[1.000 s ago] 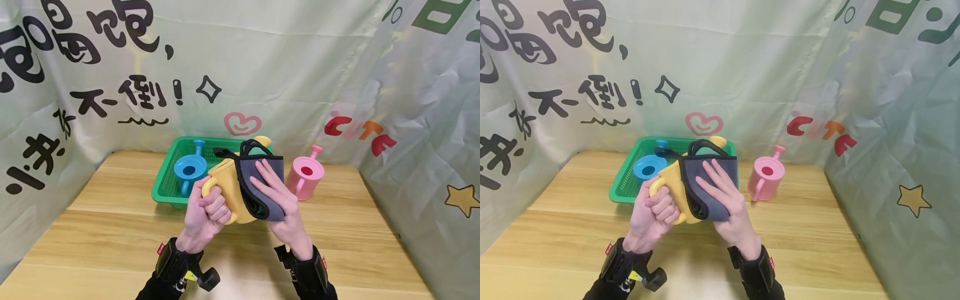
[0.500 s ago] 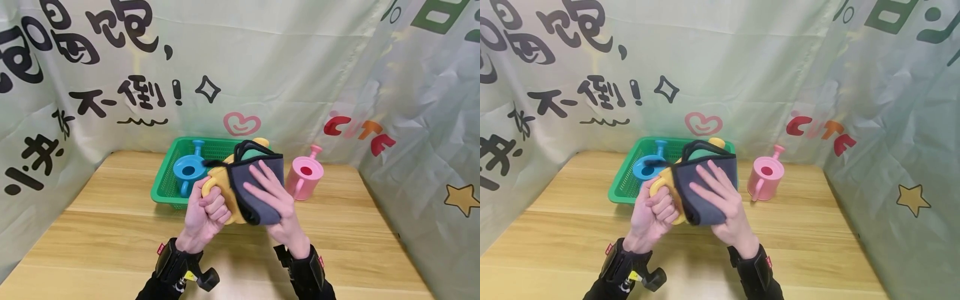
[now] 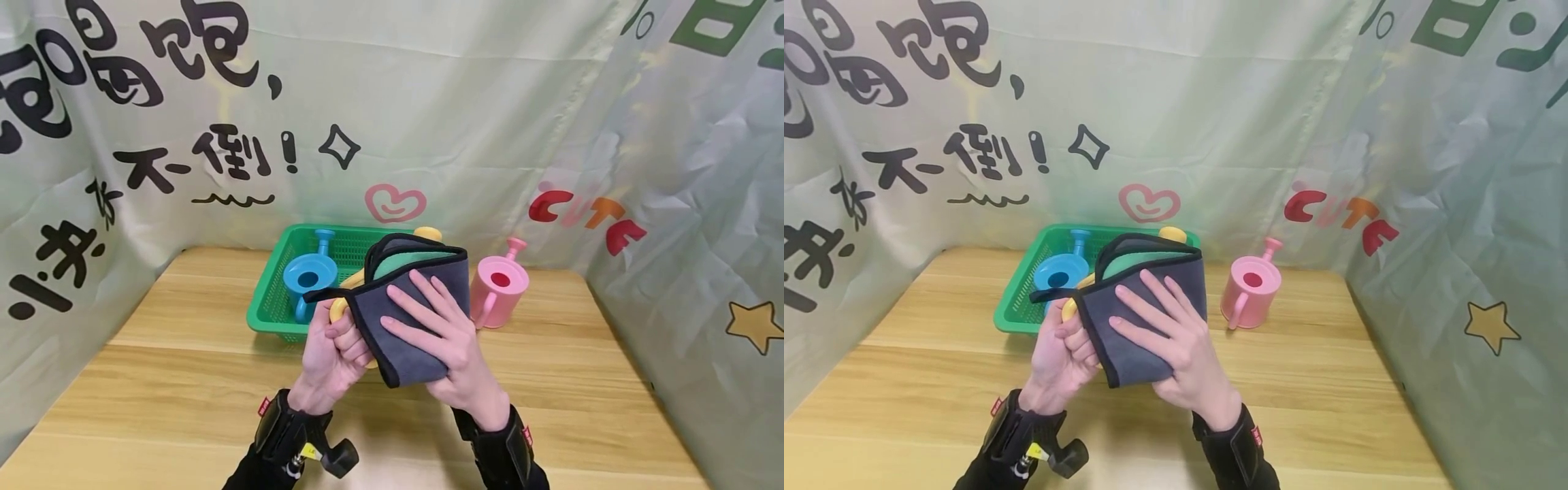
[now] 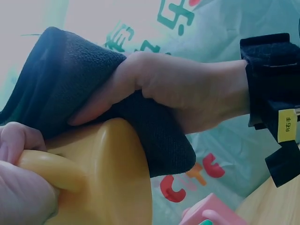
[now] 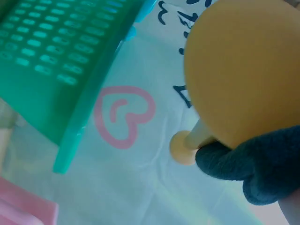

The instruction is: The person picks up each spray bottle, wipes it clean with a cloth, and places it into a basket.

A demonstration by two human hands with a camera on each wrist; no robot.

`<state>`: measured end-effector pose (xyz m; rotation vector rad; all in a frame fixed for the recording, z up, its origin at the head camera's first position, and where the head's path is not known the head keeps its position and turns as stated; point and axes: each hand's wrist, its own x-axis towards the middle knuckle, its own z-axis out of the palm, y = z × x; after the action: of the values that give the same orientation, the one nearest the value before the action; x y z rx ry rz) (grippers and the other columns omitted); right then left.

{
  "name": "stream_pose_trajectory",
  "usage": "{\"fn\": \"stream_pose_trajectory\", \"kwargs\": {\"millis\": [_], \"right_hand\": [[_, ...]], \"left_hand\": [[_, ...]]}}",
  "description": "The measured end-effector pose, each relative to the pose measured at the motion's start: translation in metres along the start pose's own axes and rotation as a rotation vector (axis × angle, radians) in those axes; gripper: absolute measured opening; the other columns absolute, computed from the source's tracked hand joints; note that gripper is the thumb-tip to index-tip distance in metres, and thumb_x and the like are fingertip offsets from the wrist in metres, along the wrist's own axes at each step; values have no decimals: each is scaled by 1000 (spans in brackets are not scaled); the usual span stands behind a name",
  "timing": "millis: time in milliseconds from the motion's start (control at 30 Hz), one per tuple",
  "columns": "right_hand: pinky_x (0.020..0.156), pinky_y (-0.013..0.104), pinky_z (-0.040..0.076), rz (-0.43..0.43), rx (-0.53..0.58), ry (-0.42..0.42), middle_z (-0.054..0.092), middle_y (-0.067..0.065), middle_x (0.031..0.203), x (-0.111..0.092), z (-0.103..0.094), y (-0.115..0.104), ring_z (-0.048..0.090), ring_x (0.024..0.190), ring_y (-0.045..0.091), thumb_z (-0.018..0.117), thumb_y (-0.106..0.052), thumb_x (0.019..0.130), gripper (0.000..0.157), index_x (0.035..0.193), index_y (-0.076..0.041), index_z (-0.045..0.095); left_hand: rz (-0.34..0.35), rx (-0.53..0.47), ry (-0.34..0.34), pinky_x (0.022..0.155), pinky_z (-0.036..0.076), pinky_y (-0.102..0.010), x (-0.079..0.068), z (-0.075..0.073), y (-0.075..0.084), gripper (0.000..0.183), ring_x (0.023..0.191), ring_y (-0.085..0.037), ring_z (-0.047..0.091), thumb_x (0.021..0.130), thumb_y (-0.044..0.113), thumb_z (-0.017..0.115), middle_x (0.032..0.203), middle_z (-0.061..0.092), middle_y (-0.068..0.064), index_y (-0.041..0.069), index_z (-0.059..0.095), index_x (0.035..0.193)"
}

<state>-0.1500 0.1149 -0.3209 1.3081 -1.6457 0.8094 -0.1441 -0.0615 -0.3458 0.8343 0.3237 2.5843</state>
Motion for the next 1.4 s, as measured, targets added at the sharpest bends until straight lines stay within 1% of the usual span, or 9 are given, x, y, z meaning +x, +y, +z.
{"fn": "stream_pose_trajectory", "kwargs": {"millis": [133,300,367,500,667,1000,1100,1267,1400], "right_hand": [[108,56,29,57,90,36,57,26,127,2,-1,2,40,123,51,43,-7,84,38,112,1,68],[110,52,27,178,241,100,52,30,131,7,-5,-3,36,123,55,43,0,90,35,116,6,64],[110,53,28,174,237,94,52,30,131,9,-7,-4,36,124,55,43,2,87,37,117,6,64],[108,56,28,73,123,33,56,27,128,6,-6,-2,39,124,52,42,3,73,47,112,1,68],[108,57,25,-14,103,6,63,21,120,-1,-2,3,43,123,48,41,-21,96,36,102,-3,72],[110,50,28,141,301,129,52,32,129,5,-8,1,36,123,56,44,-15,99,35,113,9,65],[110,51,29,111,258,111,53,31,128,7,-10,0,37,123,56,43,-12,97,34,112,7,67],[108,55,28,-13,99,39,59,27,123,5,-7,0,41,122,52,42,-7,80,38,105,1,71],[108,56,27,-55,51,13,63,22,119,2,-3,1,44,122,49,40,-19,93,36,102,-3,72]], "left_hand": [[-22,-1,-17,40,9,-20,1,0,0,44,39,-6,14,100,31,25,48,19,7,17,21,58],[-50,-14,-4,41,9,-21,1,0,1,47,38,-8,14,102,34,20,48,19,6,16,21,58],[-50,-13,-2,41,9,-21,0,0,2,48,38,-8,14,102,34,20,48,19,6,16,21,58],[-41,-39,-27,40,8,-20,1,-1,1,46,39,-6,12,101,32,24,48,18,7,17,21,58],[-47,-86,8,40,7,-18,0,-2,1,48,38,-5,12,101,32,31,47,17,8,18,21,56],[-33,-7,-19,40,8,-21,0,1,3,47,38,-7,14,102,33,22,47,19,6,16,22,58],[-37,-20,-51,40,9,-21,0,1,3,47,38,-7,14,102,33,21,47,20,6,16,22,58],[-27,-50,-66,40,9,-19,0,-1,1,45,39,-6,14,101,30,27,49,19,7,17,21,58],[-18,-80,-30,40,8,-18,-1,-1,0,48,39,-5,13,102,31,31,47,18,7,17,21,57]]}}
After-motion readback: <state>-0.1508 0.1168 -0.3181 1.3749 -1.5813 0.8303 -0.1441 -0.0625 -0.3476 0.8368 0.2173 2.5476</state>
